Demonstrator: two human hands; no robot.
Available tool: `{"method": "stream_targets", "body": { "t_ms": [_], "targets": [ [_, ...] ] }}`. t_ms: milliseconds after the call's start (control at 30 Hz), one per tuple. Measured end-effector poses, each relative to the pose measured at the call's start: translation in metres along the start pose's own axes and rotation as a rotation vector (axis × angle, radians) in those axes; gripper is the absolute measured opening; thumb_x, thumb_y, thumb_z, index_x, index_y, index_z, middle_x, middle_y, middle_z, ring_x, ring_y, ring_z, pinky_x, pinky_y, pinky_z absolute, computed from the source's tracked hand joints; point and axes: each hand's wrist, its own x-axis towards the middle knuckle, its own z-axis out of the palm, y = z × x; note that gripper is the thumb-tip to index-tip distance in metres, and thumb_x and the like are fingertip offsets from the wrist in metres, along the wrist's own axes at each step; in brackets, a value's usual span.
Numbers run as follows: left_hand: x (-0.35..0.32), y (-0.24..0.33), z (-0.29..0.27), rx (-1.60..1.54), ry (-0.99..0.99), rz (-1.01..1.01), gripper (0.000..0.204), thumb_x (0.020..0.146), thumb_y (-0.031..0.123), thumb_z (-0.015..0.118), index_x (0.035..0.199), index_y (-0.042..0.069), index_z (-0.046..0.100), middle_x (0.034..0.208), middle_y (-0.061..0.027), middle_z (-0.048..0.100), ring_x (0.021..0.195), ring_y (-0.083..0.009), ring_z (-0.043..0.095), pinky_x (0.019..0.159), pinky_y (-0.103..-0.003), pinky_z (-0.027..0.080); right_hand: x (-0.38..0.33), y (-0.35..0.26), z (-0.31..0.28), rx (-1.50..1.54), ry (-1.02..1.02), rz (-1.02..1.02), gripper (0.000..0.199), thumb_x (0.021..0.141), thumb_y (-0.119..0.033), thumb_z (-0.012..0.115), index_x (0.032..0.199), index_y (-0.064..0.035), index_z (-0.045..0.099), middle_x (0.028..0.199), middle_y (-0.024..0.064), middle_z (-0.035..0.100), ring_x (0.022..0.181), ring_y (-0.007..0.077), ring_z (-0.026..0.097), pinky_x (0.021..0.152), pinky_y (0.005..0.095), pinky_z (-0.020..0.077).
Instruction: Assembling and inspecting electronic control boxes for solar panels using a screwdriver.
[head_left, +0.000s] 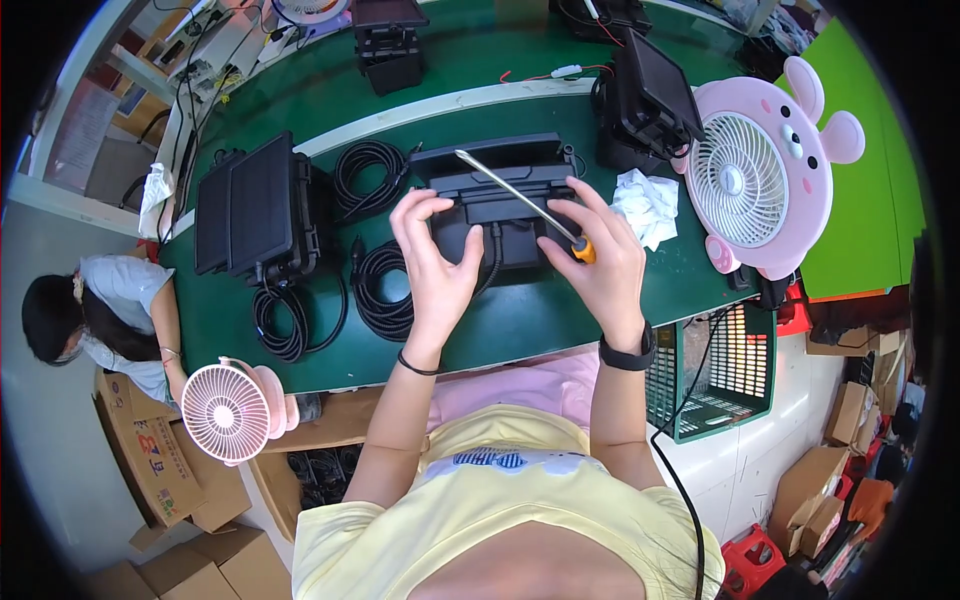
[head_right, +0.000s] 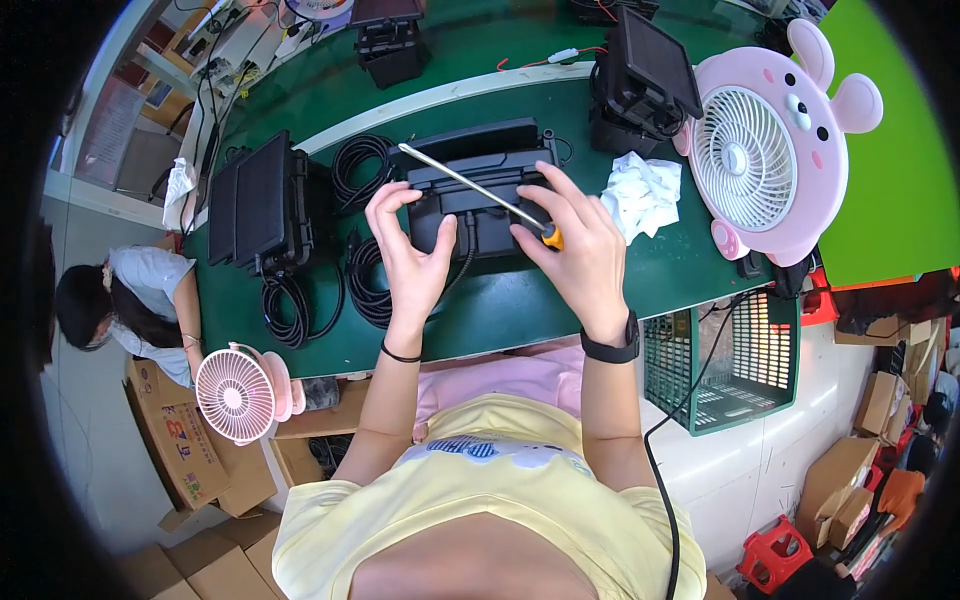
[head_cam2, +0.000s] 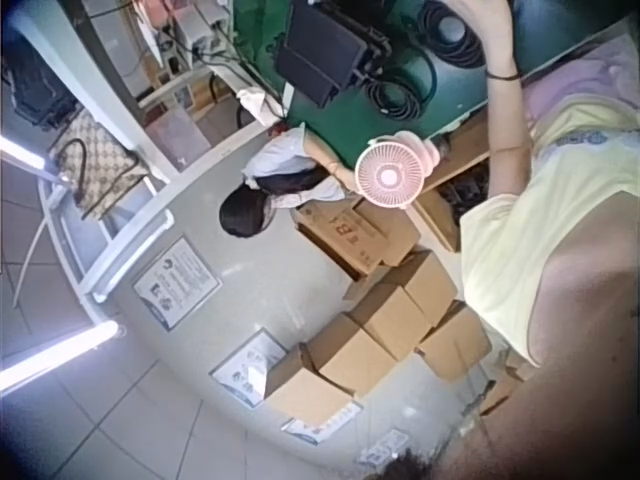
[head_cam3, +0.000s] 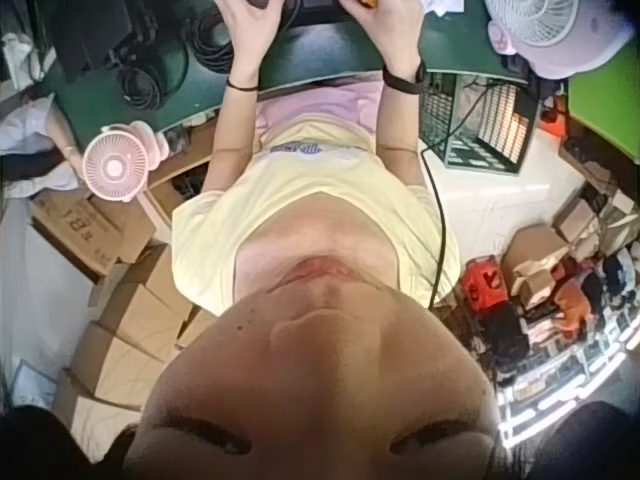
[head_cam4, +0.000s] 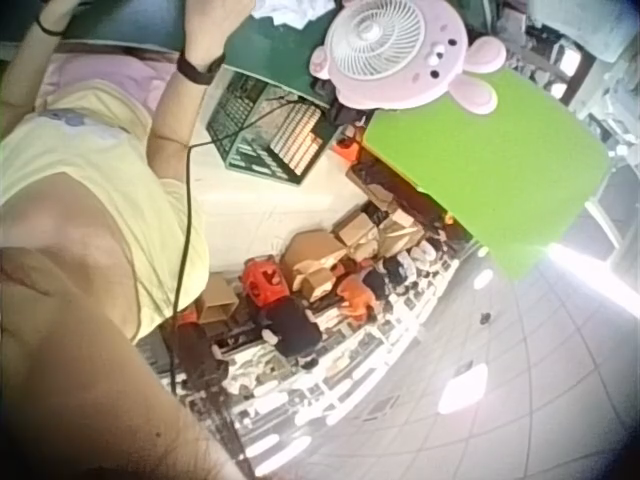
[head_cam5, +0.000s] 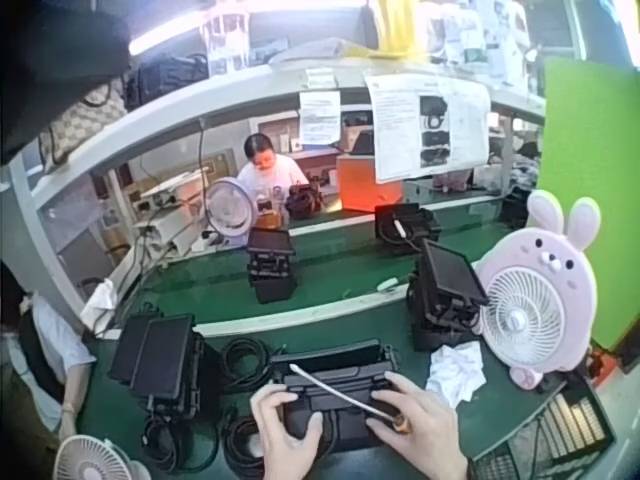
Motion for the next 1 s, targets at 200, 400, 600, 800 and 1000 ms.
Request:
{"method": "stream_targets", "body": {
  "t_ms": [200, 400, 600, 800, 1000],
  "targets": [
    [0.019, -0.003, -0.004, 0.066, -0.134, 0.036, 0.052, 0.077, 0.004, 0.075, 0.122, 0.002, 0.05, 0.118, -0.0174, 0.054, 0.113, -0.035, 0.054, 0.101, -0.041, 0.045, 0.011, 0.01, 0.013, -0.052, 0.05, -0.02, 0.057, 0.071, -0.015, 0.084, 0.124, -0.0098, 0.063, 0.124, 0.0082, 0.066, 0.083, 0.0268, 0.064, 0.074, 0.0343, 0.0535],
    [0.02, -0.008, -0.017, 0.202, -0.212, 0.168, 0.054, 0.079, 0.016, 0.078, 0.128, 0.005, 0.058, 0.127, -0.0156, 0.06, 0.123, -0.0419, 0.056, 0.101, -0.047, 0.051, 0.008, 0.026, 0.026, -0.007, 0.205, -0.123, 0.039, 0.075, -0.009, 0.074, 0.113, -0.01, 0.071, 0.113, 0.0066, 0.072, 0.076, 0.0227, 0.064, 0.07, 0.0318, 0.0533],
    [0.012, -0.011, -0.029, 0.565, -0.199, 0.432, 0.048, 0.085, 0.022, 0.074, 0.129, 0.007, 0.064, 0.131, -0.0112, 0.064, 0.121, -0.0298, 0.061, 0.09, -0.033, 0.057, 0.009, 0.032, 0.036, -0.001, 0.295, -0.107, 0.021, 0.079, -0.006, 0.067, 0.098, -0.0109, 0.077, 0.104, 0.0041, 0.077, 0.062, 0.0176, 0.063, 0.059, 0.0264, 0.0503],
    [0.011, -0.009, -0.032, 0.654, -0.24, 0.535, 0.043, 0.086, 0.02, 0.072, 0.123, 0.001, 0.066, 0.128, -0.0122, 0.066, 0.115, -0.0258, 0.064, 0.092, -0.033, 0.055, 0.009, 0.034, 0.039, 0.041, 0.318, -0.106, 0.017, 0.084, -0.006, 0.066, 0.094, -0.0105, 0.079, 0.099, 0.0045, 0.077, 0.061, 0.0156, 0.065, 0.056, 0.0261, 0.0492],
    [0.037, 0.001, -0.028, 0.586, -0.177, 0.59, 0.037, 0.079, 0.029, 0.079, 0.104, 0.004, 0.071, 0.108, -0.0093, 0.069, 0.103, -0.0251, 0.065, 0.089, -0.038, 0.052, 0.008, 0.035, 0.037, 0.049, 0.328, -0.108, 0.016, 0.085, -0.007, 0.066, 0.094, -0.0104, 0.079, 0.099, 0.0058, 0.077, 0.063, 0.0164, 0.067, 0.057, 0.0261, 0.05]
  ]
}}
